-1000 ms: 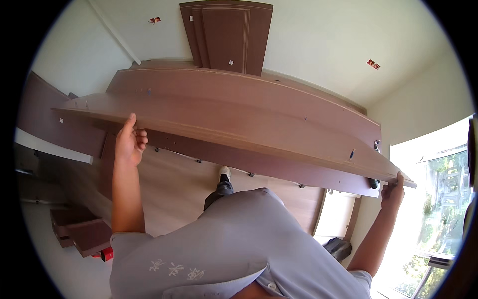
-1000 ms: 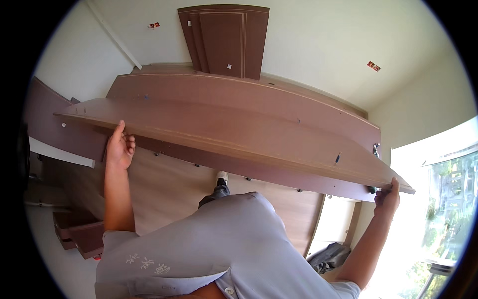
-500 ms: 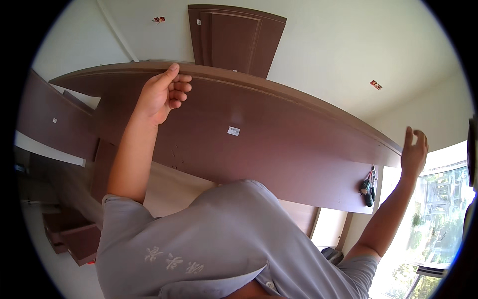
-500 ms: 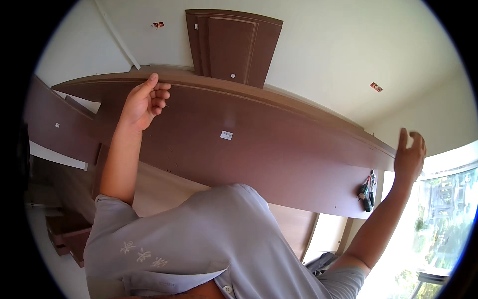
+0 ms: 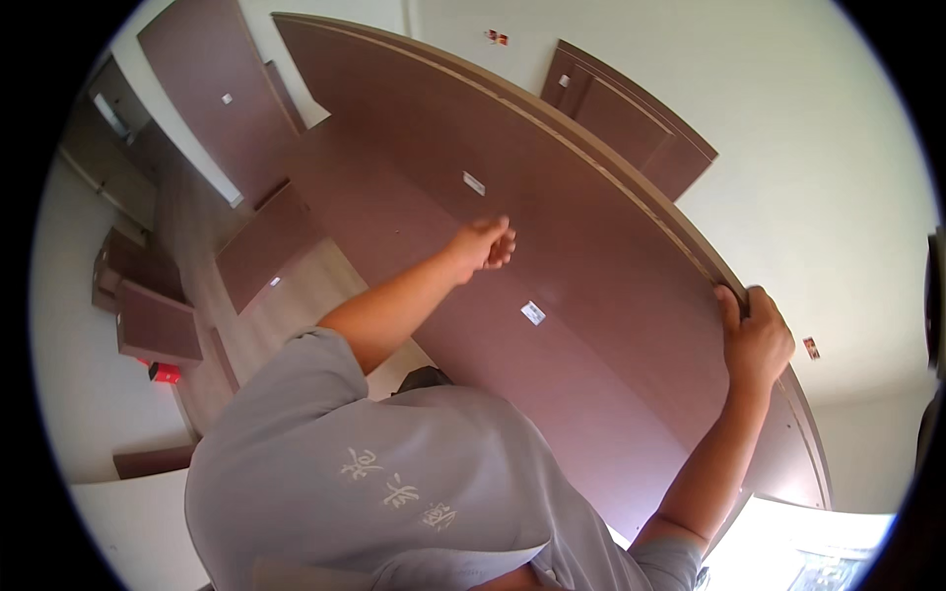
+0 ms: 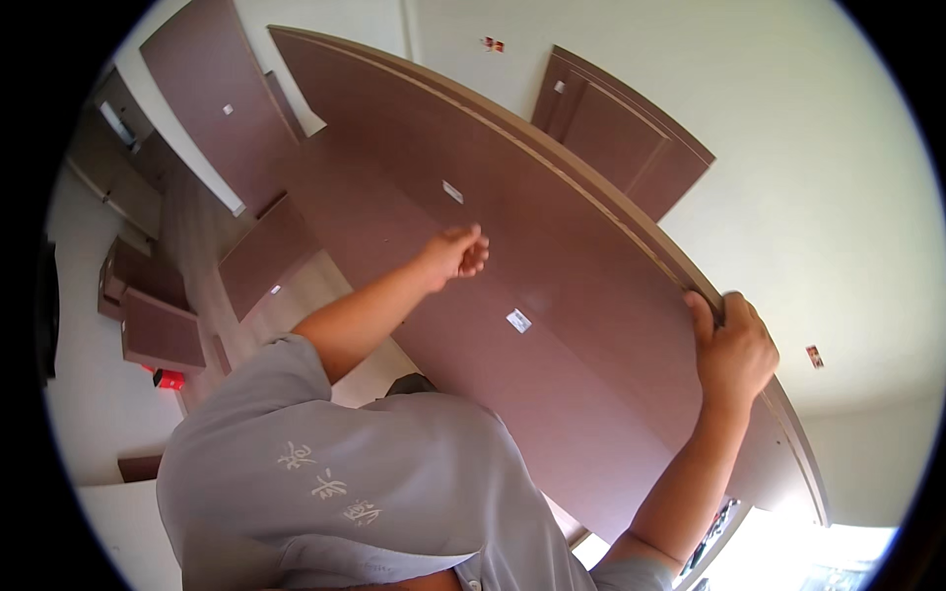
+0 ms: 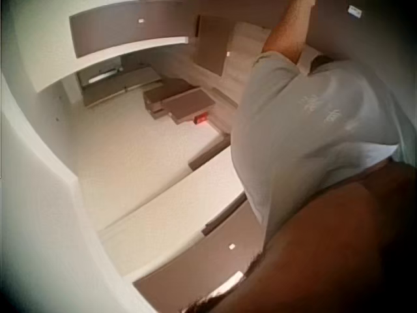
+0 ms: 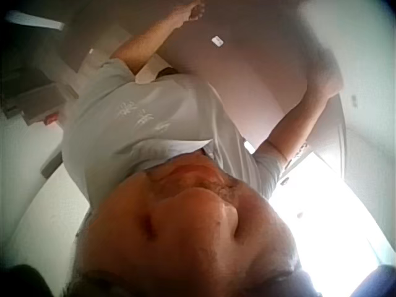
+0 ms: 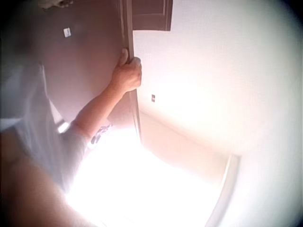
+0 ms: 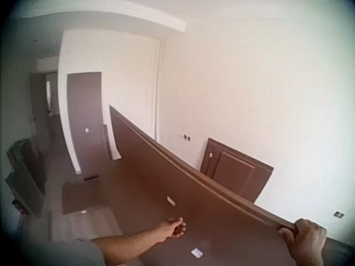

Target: The person uses a power drill to drive screws into a large wooden board and then lifts the board to lean it against a wall.

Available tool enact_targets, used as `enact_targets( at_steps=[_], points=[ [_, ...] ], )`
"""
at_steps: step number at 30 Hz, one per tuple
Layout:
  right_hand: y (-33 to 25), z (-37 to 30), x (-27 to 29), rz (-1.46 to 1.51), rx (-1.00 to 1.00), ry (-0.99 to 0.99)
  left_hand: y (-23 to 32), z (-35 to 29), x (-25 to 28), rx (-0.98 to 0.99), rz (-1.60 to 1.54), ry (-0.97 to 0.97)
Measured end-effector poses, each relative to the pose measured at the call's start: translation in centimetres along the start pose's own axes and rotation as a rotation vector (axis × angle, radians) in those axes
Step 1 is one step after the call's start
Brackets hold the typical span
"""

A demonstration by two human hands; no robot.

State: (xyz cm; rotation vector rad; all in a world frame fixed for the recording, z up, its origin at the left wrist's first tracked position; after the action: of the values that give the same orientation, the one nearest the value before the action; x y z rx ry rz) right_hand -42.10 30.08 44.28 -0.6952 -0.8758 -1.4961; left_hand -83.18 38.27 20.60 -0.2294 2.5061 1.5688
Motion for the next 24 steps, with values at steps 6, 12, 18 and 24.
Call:
enact_targets(
  at_steps=[6, 12, 18, 24],
  points=[
    [-0.9, 2.1, -1.5, -0.026, 0.035, -0.052, -17.3, 2.3, 12.2, 0.33, -0.105, 0.291],
    [-5.4, 4.5, -4.3, -0.001, 0.059, 0.02, -21.7, 7.8, 17.6, 0.475, -0.173, 0.36],
    [-3.0, 3.0, -6.4, 0.002, 0.049, 0.058, -22.0, 15.9, 20.6, 0.346, -0.271, 0.461],
    [-3.2, 2.9, -3.7, -0.021, 0.25, 0.095, -25.1, 21.3, 21.9, 0.331, -0.454, 0.542]
  ],
)
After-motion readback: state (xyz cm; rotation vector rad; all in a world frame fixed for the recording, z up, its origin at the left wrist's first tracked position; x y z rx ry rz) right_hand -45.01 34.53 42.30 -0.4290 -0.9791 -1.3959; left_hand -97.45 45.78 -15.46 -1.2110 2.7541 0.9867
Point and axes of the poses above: each hand's wrist, its own z-axis towards the middle knuckle, its own x-axis out of the back of the hand, y = z × x, the point moved 1 cm from there along z, towards the middle knuckle
